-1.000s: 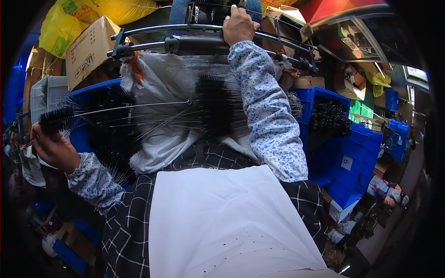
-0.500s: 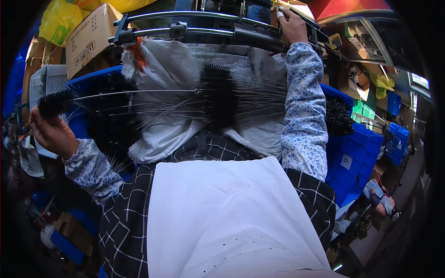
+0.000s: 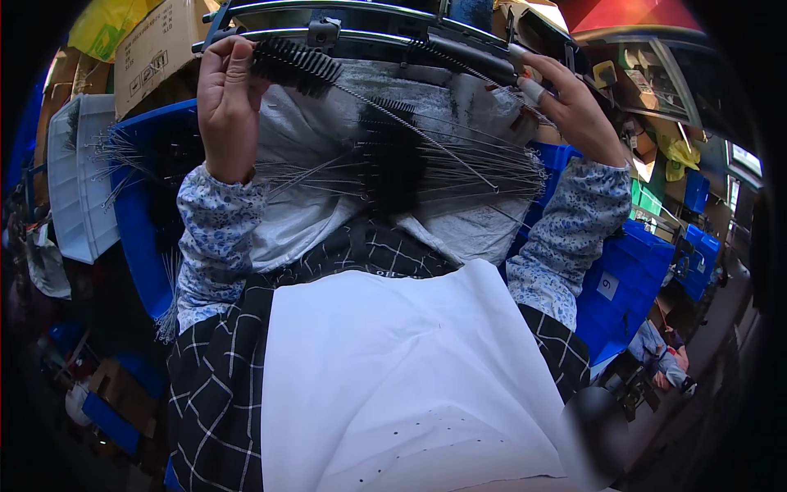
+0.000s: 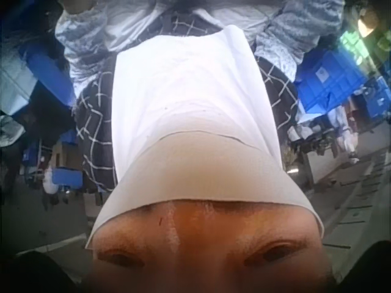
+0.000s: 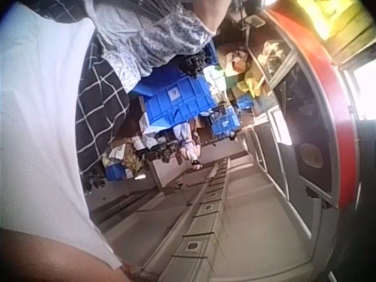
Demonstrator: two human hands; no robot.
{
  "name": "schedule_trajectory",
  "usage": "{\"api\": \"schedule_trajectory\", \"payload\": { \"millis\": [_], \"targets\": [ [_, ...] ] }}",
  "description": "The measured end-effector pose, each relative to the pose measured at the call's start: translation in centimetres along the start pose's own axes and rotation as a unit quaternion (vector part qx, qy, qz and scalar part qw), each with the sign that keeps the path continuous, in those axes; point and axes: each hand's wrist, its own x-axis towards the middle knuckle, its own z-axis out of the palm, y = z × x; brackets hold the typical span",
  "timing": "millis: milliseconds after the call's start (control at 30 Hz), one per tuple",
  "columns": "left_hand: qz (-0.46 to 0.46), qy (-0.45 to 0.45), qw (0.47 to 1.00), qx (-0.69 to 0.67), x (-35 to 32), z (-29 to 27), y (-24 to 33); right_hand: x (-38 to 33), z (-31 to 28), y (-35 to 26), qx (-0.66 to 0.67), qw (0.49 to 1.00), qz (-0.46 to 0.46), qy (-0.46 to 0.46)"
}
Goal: The worker is using a brush twisting and trimming machine to assemble wire-bristle brushes, then using a heat gun to treat the bristles before storing them in bins.
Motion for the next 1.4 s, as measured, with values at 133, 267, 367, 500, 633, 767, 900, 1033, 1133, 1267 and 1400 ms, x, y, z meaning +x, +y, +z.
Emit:
{"api": "schedule_trajectory", "payload": {
  "millis": [133,267,367,500,633,767,900,1033,1133,1267,1400],
  "targets": [
    [0.077,0.002,0.995,0.059,-1.9,5.5,-3.4,1.6,6.3,-7.4,0.085,0.987,-0.135,0.02],
    [0.085,-0.003,0.987,0.14,-3.6,3.3,-3.5,2.9,9.9,-9.6,0.159,0.982,-0.054,0.083],
    [0.067,0.031,0.953,0.292,-4.5,-3.5,-1.1,6.6,8.2,-4.1,0.02,0.95,-0.006,0.312],
    [-0.016,0.156,0.847,0.508,-7.3,-10.8,1.3,10.2,7.1,3.2,-0.174,0.915,0.101,0.35],
    [-0.082,0.052,0.785,0.612,-9.7,-13.5,1.0,11.6,7.5,4.9,-0.202,0.921,0.123,0.309],
    [-0.105,0.046,0.812,0.572,-9.9,-13.9,0.7,11.8,7.3,4.2,-0.122,0.937,0.129,0.3],
    [-0.103,0.086,0.84,0.526,-9.4,-13.9,0.8,12.3,7.3,4.5,-0.178,0.929,0.121,0.3],
    [0.004,0.186,0.814,0.551,-8.6,-14.6,1.5,13.5,7.6,4.9,-0.152,0.929,0.096,0.322],
    [0.092,0.172,0.828,0.526,-7.8,-15.6,3.3,13.2,7.4,5.3,-0.23,0.909,0.076,0.34],
    [0.138,0.248,0.888,0.362,-6.4,-16.5,6.0,10.7,7.4,6.4,-0.35,0.852,0.135,0.365],
    [0.28,0.243,0.766,0.525,-4.4,-17.0,9.8,9.8,7.6,6.9,-0.165,0.911,0.155,0.346]
  ]
}}
